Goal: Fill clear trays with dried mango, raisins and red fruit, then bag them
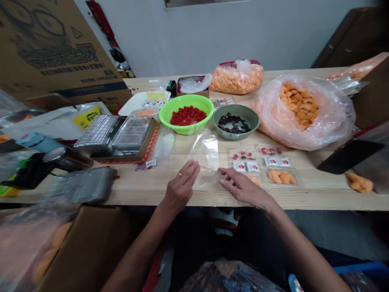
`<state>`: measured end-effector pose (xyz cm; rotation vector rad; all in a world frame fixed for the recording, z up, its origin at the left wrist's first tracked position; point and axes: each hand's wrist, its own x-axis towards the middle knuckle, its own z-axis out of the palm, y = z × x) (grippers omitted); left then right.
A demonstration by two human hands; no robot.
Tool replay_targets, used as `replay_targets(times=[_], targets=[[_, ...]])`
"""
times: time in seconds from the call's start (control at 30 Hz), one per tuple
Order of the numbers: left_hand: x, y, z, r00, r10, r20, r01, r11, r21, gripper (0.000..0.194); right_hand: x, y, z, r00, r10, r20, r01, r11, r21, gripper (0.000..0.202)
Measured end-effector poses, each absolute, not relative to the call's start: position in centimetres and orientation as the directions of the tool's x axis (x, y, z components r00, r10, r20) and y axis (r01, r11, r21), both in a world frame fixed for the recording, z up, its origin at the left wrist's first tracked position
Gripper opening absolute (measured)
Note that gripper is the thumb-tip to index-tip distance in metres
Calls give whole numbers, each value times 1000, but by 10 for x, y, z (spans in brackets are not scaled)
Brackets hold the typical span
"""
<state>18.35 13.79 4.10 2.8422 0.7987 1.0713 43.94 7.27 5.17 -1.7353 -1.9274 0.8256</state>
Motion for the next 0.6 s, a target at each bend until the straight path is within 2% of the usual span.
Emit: replay_targets(times=[0.07, 0.13, 0.17, 0.23, 0.33, 0.47, 0.6], targets=[[180, 139, 36, 555, 546, 627, 590, -790, 166, 63, 465, 67, 49, 118, 992, -43, 864, -124, -488, 46], [180, 135, 31, 390, 609, 690, 720, -669, 184, 64, 488, 67, 42, 364, 931, -16, 897, -355, -262, 43], [183, 132, 29, 303, 623, 721, 766, -609, 204, 64, 497, 69, 39, 427, 904, -34, 886, -426, -181, 42], [193, 121, 23, 223, 633, 742, 804, -550, 227, 64, 506, 74, 31, 453, 884, -114, 878, -465, -112, 40], [218, 100, 10, 353, 663, 661, 762, -613, 208, 68, 501, 87, 23, 444, 876, -187, 872, -471, -135, 38], [245, 84, -7, 602, 668, 438, 672, -720, 175, 67, 484, 107, 19, 425, 879, -218, 861, -467, -203, 39], [249, 90, -12, 731, 642, 229, 629, -765, 139, 58, 477, 125, 20, 404, 854, -328, 738, -517, -434, 31]])
